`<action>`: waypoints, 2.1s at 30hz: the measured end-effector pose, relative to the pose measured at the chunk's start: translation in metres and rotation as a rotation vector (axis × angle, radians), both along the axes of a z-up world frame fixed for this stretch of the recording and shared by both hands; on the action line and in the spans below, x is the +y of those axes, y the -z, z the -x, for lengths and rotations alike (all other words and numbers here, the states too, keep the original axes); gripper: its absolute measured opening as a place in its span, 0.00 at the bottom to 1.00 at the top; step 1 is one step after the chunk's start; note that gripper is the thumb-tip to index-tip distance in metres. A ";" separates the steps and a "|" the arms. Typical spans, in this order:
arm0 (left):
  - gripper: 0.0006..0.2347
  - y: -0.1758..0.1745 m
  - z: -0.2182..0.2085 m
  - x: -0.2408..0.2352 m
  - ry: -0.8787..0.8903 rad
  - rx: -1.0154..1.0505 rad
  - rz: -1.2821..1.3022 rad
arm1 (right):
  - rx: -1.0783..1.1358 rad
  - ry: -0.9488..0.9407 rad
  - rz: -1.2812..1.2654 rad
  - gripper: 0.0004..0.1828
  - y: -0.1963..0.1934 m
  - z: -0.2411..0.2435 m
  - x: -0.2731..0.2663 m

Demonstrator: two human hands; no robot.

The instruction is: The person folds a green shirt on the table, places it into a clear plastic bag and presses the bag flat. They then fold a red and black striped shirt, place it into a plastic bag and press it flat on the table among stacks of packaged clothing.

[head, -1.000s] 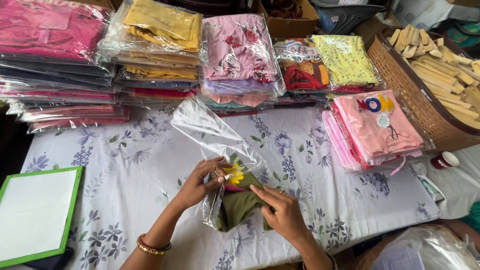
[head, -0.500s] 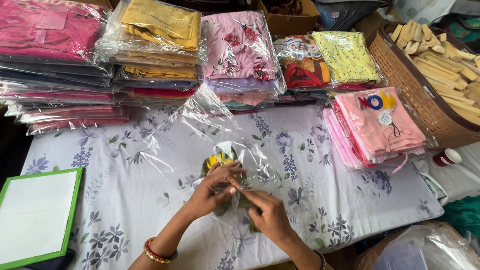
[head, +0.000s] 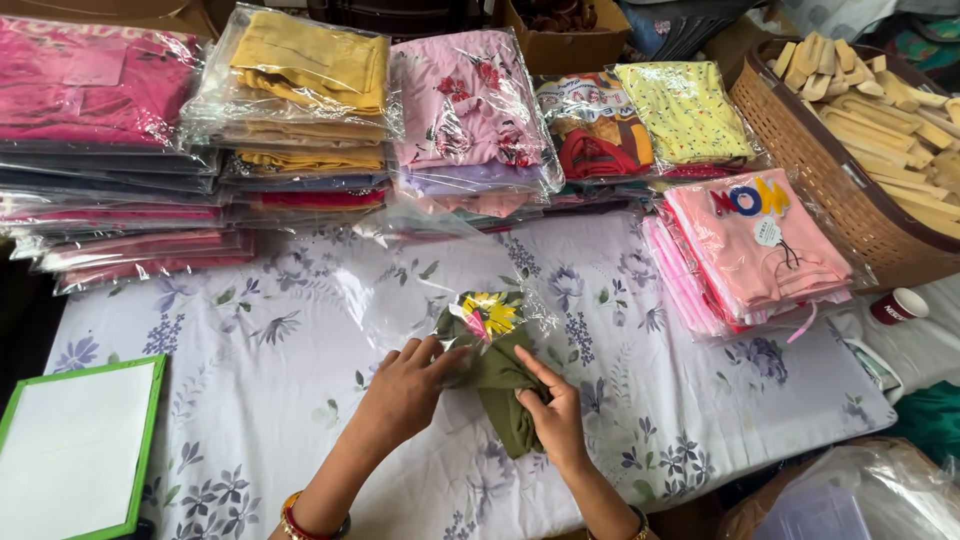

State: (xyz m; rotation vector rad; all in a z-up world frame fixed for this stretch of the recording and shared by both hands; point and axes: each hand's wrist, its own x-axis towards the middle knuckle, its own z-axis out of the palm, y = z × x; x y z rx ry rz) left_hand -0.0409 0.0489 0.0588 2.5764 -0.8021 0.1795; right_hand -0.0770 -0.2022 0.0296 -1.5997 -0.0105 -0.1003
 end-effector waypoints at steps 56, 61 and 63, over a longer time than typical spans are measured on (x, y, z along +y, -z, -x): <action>0.22 -0.015 0.000 -0.008 0.107 -0.025 0.445 | -0.447 -0.614 1.294 0.33 0.001 -0.043 0.024; 0.23 -0.011 0.003 -0.011 0.109 0.038 0.451 | -0.401 -0.622 1.276 0.46 -0.016 -0.050 0.023; 0.23 -0.007 0.002 -0.011 0.134 -0.017 0.469 | -0.460 -0.603 1.306 0.42 -0.004 -0.052 0.023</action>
